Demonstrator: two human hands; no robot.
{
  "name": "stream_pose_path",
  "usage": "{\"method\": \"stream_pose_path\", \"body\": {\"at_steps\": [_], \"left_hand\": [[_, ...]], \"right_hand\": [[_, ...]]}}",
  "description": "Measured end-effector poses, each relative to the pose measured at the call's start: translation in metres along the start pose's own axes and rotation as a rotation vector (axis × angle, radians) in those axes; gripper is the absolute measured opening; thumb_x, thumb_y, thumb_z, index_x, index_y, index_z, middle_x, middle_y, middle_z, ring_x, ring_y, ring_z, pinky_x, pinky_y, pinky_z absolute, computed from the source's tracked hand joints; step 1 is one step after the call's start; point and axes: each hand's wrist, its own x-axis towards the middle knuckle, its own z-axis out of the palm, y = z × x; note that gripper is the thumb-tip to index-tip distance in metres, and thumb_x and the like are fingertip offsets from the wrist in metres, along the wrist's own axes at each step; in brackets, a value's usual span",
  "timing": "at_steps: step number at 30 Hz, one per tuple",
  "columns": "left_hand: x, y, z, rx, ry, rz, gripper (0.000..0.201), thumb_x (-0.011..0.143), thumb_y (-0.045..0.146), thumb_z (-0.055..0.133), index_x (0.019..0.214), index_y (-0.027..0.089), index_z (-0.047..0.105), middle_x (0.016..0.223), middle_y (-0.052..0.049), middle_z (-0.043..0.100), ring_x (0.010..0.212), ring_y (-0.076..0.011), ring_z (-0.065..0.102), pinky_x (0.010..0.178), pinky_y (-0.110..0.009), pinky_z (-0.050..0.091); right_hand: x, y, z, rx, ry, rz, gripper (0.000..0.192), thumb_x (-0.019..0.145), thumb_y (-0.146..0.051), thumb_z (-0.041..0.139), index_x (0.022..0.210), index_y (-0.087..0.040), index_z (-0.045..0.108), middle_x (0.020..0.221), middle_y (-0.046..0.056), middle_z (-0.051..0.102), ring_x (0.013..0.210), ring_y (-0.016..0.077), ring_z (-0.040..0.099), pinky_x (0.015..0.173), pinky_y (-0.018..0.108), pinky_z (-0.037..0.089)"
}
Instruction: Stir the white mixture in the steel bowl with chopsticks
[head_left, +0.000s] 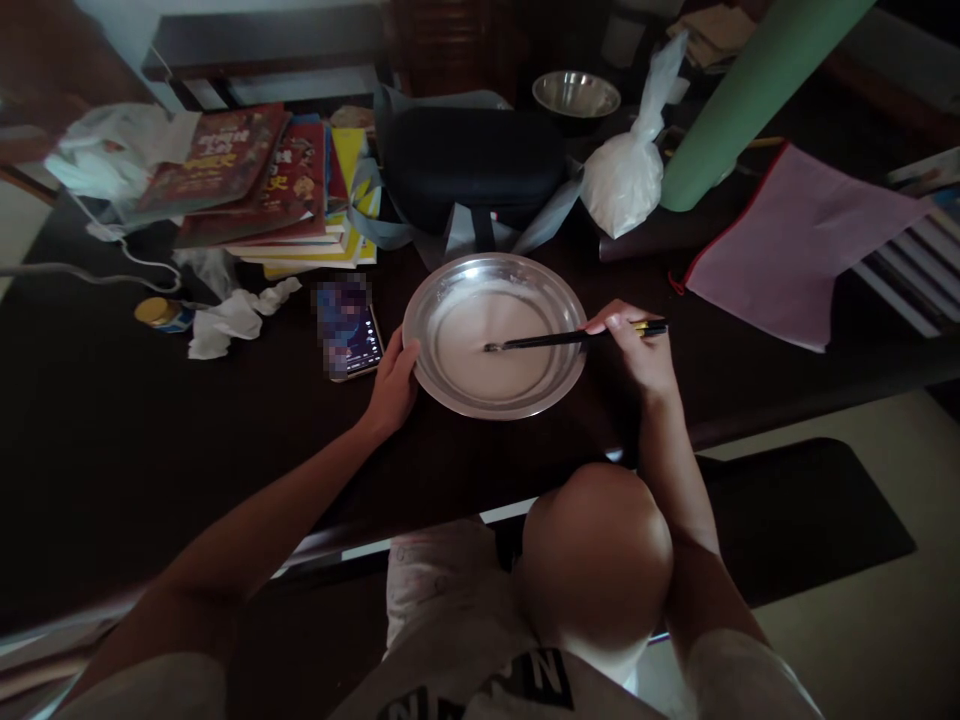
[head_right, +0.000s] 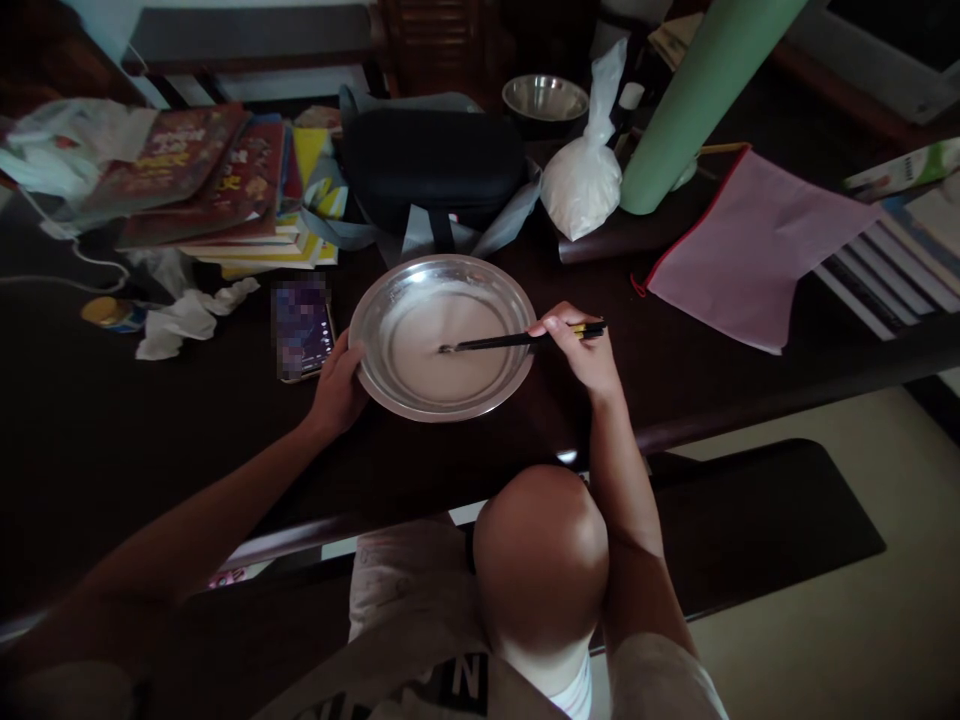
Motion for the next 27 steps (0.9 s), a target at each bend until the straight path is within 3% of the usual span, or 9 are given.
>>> {"method": "stream_pose_path", "body": {"at_steps": [4,9,14,18,23,27], "left_hand": [[0.0002,-0.0005,-0.0001,0.011,-0.021,0.000,0.050,0.091,0.062,0.075,0.123,0.024,0.071,0.118,-0.009,0.078,0.116,-0.0314,0.075,0.102,-0.047,0.062],[0.0002,0.0009,0.0001,0.009,-0.009,0.001,0.052,0.090,0.063,0.076,0.124,0.024,0.071,0.119,-0.008,0.078,0.115,-0.0312,0.075,0.102,-0.046,0.062],[0.0004,0.0010,0.0003,-0.010,0.000,-0.017,0.049,0.089,0.062,0.078,0.121,0.024,0.072,0.119,-0.008,0.078,0.116,-0.0308,0.074,0.104,-0.047,0.061],[0.0011,-0.0011,-0.0005,0.003,-0.003,-0.007,0.052,0.088,0.063,0.077,0.121,0.024,0.071,0.118,-0.008,0.078,0.116,-0.0314,0.074,0.104,-0.046,0.061],[0.0007,-0.0010,-0.0011,0.005,0.005,-0.027,0.051,0.088,0.063,0.078,0.121,0.024,0.070,0.119,-0.008,0.077,0.117,-0.0312,0.074,0.106,-0.047,0.060],[0.0001,0.0005,-0.0010,0.016,-0.006,-0.027,0.052,0.089,0.064,0.077,0.121,0.024,0.070,0.121,-0.008,0.077,0.120,-0.0313,0.073,0.108,-0.048,0.059]], "right_hand": [[0.0003,0.0013,-0.0004,0.041,0.117,0.021,0.046,0.091,-0.067,0.074,0.068,-0.027,0.078,0.067,-0.001,0.075,0.070,0.0195,0.076,0.076,0.035,0.062],[0.0003,-0.0001,0.0020,0.023,-0.013,-0.005,0.041,0.091,-0.064,0.075,0.075,-0.028,0.083,0.077,0.001,0.080,0.078,0.0196,0.078,0.078,0.035,0.062],[-0.0001,0.0004,0.0002,0.022,0.120,0.017,0.045,0.092,-0.066,0.073,0.070,-0.027,0.079,0.069,-0.001,0.076,0.071,0.0189,0.077,0.078,0.036,0.063],[0.0002,-0.0003,0.0013,-0.005,-0.005,-0.008,0.043,0.090,-0.067,0.074,0.074,-0.028,0.081,0.078,0.001,0.081,0.080,0.0214,0.079,0.081,0.038,0.063],[0.0005,-0.0009,0.0009,0.007,0.115,0.001,0.045,0.091,-0.067,0.073,0.072,-0.027,0.079,0.071,0.000,0.077,0.074,0.0197,0.078,0.081,0.037,0.063],[0.0000,-0.0013,0.0013,0.004,0.013,0.001,0.044,0.090,-0.067,0.074,0.073,-0.027,0.081,0.075,0.001,0.079,0.077,0.0202,0.078,0.079,0.036,0.062]]}}
